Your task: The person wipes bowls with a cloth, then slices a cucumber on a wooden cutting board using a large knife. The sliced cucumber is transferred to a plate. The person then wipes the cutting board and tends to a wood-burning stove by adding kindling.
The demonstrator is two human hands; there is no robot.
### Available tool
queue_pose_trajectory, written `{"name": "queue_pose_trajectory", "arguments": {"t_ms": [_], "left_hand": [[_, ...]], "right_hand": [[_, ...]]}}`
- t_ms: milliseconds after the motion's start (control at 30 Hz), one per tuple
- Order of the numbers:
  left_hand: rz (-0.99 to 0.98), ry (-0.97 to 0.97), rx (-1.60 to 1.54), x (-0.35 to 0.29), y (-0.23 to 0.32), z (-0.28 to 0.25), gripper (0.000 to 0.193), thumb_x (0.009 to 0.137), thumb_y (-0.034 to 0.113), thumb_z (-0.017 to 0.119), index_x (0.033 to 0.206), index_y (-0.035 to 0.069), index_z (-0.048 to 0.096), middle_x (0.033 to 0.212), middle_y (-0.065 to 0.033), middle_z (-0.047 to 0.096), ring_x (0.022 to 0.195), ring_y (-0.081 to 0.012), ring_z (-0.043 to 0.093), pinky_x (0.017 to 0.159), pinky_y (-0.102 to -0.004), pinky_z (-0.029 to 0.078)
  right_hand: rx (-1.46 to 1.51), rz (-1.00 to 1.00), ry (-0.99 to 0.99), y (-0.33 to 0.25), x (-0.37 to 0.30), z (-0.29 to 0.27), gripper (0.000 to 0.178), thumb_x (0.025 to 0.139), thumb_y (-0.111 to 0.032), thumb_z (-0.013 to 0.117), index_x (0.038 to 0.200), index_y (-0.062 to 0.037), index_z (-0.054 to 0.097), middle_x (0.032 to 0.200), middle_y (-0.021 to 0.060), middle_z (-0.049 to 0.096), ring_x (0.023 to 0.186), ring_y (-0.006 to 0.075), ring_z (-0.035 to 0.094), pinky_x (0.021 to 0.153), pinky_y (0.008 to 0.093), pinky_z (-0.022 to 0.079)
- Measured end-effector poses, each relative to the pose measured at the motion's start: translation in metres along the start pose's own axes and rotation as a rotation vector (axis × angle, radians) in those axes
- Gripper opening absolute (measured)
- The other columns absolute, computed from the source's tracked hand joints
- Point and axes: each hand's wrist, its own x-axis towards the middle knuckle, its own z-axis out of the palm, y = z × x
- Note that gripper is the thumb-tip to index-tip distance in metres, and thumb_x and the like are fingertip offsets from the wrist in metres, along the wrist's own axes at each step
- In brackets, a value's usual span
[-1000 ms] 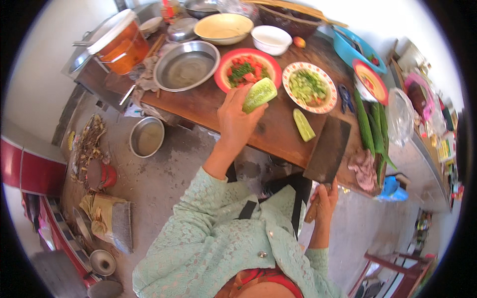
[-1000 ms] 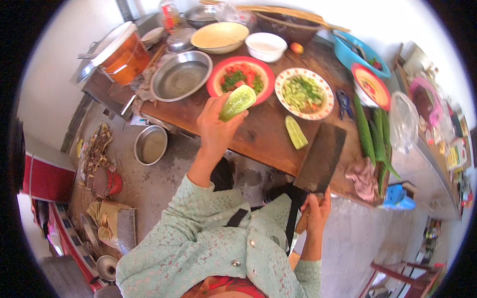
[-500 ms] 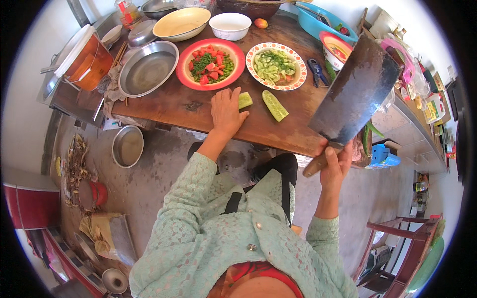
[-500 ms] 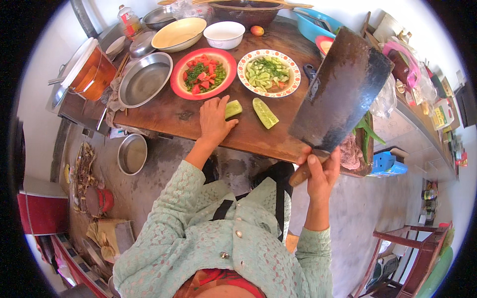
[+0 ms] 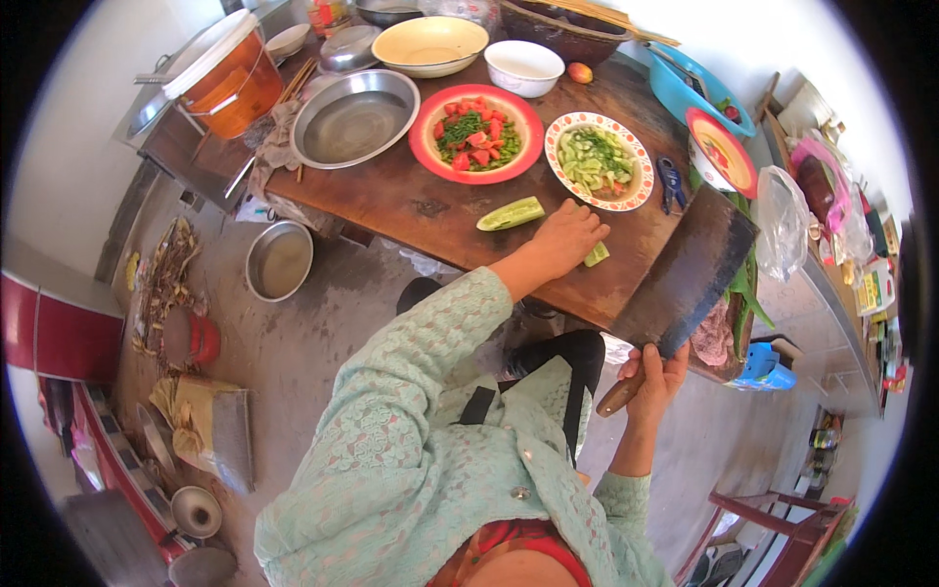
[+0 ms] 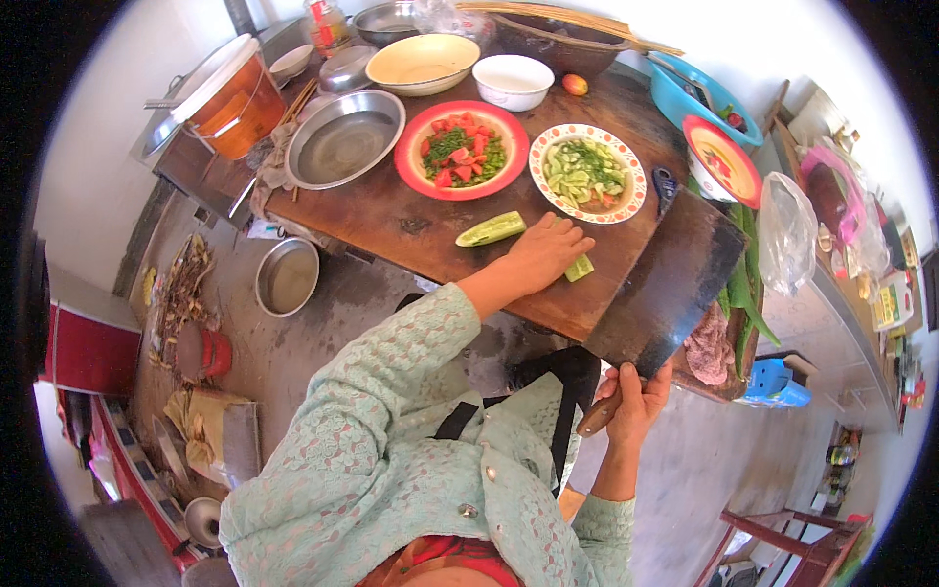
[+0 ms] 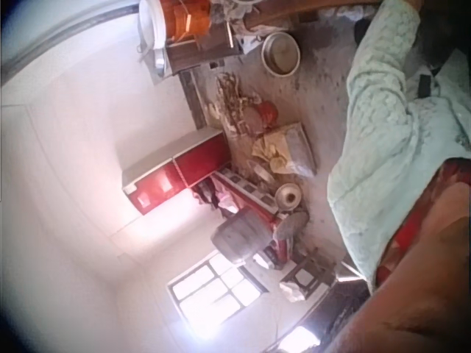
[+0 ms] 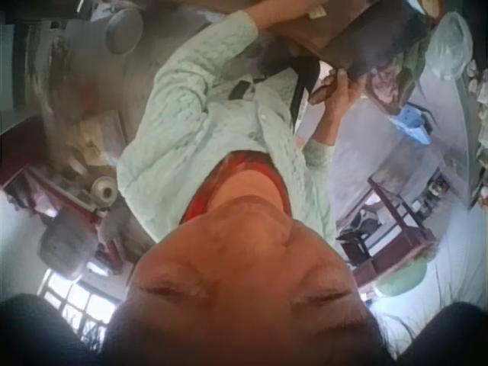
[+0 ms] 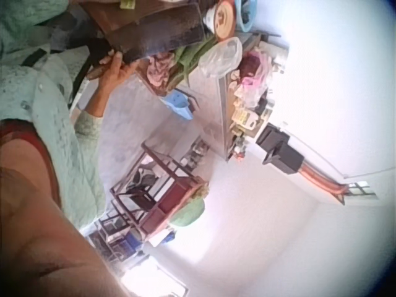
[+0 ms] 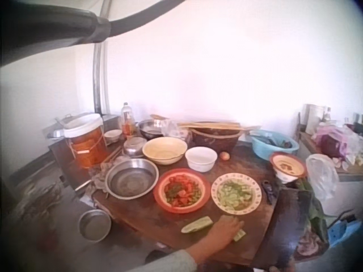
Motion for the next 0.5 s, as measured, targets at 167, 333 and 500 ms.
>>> {"name": "queue_pose_trajectory", "arguments": {"t_ms": [167,333,500], "left_hand": [[-0.006,0.023,0.01,0.011,0.002,0.001,0.017,0.079,0.011,0.058,0.095,0.009,0.065,0.096,-0.0086,0.057,0.099,-0.0248,0.052,0.088,-0.0365,0.038],[-0.122,0.067,-0.158,0.003,-0.01,-0.011,0.025,0.064,0.014,0.073,0.087,0.005,0.067,0.098,-0.0115,0.058,0.098,-0.03,0.053,0.084,-0.0404,0.044],[-0.405,0.221,-0.559,-0.014,0.005,-0.046,0.039,0.063,0.021,0.08,0.093,0.001,0.066,0.092,-0.0109,0.058,0.094,-0.0284,0.058,0.081,-0.0403,0.048]], "right_hand": [[0.021,-0.01,0.019,0.003,-0.001,-0.002,0.04,0.091,-0.002,0.06,0.127,-0.0083,0.046,0.076,0.0109,0.063,0.052,0.0138,0.057,0.046,0.0281,0.051],[0.044,0.002,0.046,0.003,0.003,0.008,0.039,0.09,-0.001,0.06,0.125,-0.0078,0.046,0.076,0.0105,0.064,0.052,0.0137,0.057,0.047,0.0277,0.051],[0.069,-0.037,0.05,-0.003,0.005,0.01,0.033,0.089,0.001,0.059,0.118,-0.008,0.047,0.077,0.0105,0.063,0.053,0.014,0.057,0.048,0.0278,0.051]]}}
